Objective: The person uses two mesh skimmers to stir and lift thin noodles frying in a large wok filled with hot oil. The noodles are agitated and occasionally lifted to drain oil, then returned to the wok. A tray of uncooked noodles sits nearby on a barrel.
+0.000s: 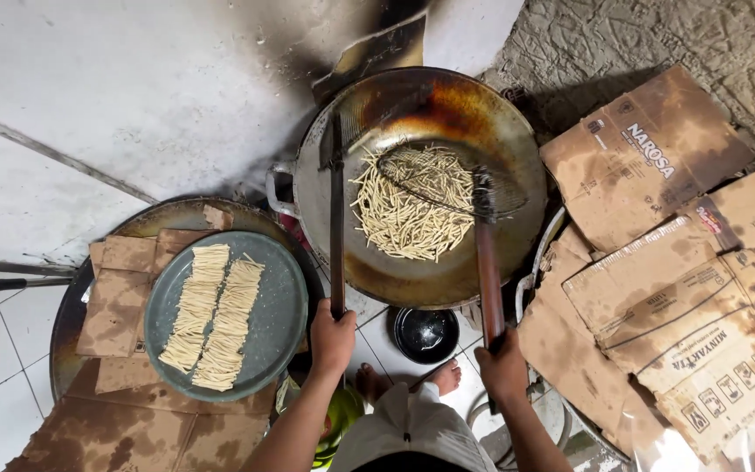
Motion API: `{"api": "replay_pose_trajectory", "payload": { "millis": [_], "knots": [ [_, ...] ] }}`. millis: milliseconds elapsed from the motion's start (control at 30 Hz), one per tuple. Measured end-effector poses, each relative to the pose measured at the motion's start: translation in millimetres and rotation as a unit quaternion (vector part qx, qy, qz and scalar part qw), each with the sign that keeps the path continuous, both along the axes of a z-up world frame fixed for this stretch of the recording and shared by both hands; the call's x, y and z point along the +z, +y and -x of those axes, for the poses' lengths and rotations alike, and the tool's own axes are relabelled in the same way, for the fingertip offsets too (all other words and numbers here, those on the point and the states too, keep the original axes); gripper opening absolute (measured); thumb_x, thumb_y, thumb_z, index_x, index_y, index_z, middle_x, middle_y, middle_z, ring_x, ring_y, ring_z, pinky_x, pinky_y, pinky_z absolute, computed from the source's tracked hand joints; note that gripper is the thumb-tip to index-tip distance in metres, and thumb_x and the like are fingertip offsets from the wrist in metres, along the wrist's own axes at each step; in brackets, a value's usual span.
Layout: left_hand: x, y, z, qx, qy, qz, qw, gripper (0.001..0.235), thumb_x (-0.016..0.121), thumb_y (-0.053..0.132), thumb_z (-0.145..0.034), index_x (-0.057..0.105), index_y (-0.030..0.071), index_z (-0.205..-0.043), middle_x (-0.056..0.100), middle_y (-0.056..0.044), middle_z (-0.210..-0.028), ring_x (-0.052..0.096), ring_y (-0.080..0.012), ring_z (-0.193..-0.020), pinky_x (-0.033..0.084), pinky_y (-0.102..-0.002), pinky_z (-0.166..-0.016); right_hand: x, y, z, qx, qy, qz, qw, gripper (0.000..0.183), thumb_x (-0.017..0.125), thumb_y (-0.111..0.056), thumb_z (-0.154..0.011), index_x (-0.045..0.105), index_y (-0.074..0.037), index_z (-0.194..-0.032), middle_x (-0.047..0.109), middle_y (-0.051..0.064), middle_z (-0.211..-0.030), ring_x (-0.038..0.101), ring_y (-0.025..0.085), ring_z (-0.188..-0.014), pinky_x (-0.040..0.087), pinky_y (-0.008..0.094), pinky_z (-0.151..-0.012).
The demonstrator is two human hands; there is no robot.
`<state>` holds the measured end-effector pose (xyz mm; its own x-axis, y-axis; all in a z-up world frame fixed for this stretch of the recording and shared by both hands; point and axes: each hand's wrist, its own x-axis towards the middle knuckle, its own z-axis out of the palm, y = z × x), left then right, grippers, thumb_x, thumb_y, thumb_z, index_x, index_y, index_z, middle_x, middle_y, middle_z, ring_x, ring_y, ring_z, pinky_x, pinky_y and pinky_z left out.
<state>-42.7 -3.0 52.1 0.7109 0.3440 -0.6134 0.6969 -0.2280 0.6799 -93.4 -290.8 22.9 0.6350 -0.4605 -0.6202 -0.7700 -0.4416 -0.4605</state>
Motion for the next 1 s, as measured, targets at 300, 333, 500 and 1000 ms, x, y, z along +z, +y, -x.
{"api": "replay_pose_trajectory", "payload": {
  "millis": [300, 333, 500, 1000],
  "knots": [
    [-4.0, 23.9, 47.4, -0.023, 0.015, 0.035, 0.999, 0.033, 0.052, 0.018, -0.093, 0.058, 0.007, -0.123, 0.046, -0.006, -0.079, 0.038, -0.0193, -0.067, 0.035, -0.041, -0.064, 31.4, 5.2, 83.7, -0.069, -0.026, -0.023, 0.997, 0.037, 0.069, -0.012, -0.082, 0.059, -0.007, -0.117, 0.070, 0.016, -0.097, 0.061, 0.028, -0.070, 0.048, 0.041, -0.061],
    [-4.8, 26.2, 43.3, -0.045, 0.043, 0.014, 0.998, 0.042, 0.049, 0.018, -0.093, 0.054, 0.005, -0.132, 0.056, -0.013, -0.098, 0.051, -0.0242, -0.074, 0.042, -0.043, -0.066, 23.3, 0.1, 87.2, -0.047, -0.007, -0.017, 0.999, 0.049, 0.068, -0.012, -0.085, 0.052, -0.008, -0.130, 0.071, 0.017, -0.105, 0.064, 0.029, -0.071, 0.051, 0.040, -0.059],
    [-16.0, 41.2, 38.0, -0.069, 0.033, -0.014, 0.997, 0.048, 0.050, 0.017, -0.091, 0.057, 0.005, -0.136, 0.069, -0.016, -0.093, 0.060, -0.0252, -0.066, 0.046, -0.044, -0.059, 39.8, 5.1, 74.6, -0.074, -0.007, -0.045, 0.996, 0.026, 0.064, -0.006, -0.085, 0.062, -0.005, -0.111, 0.073, 0.014, -0.099, 0.061, 0.027, -0.072, 0.049, 0.039, -0.061],
    [2.1, 61.8, 75.0, -0.148, -0.036, -0.124, 0.980, 0.040, 0.063, 0.023, -0.086, 0.064, 0.017, -0.125, 0.079, -0.009, -0.107, 0.072, -0.0353, -0.103, 0.055, -0.046, -0.082, 58.7, 46.2, 62.9, -0.108, -0.089, -0.034, 0.990, 0.033, 0.065, -0.011, -0.088, 0.056, -0.007, -0.120, 0.068, 0.015, -0.096, 0.057, 0.026, -0.063, 0.045, 0.040, -0.052]
  ]
}}
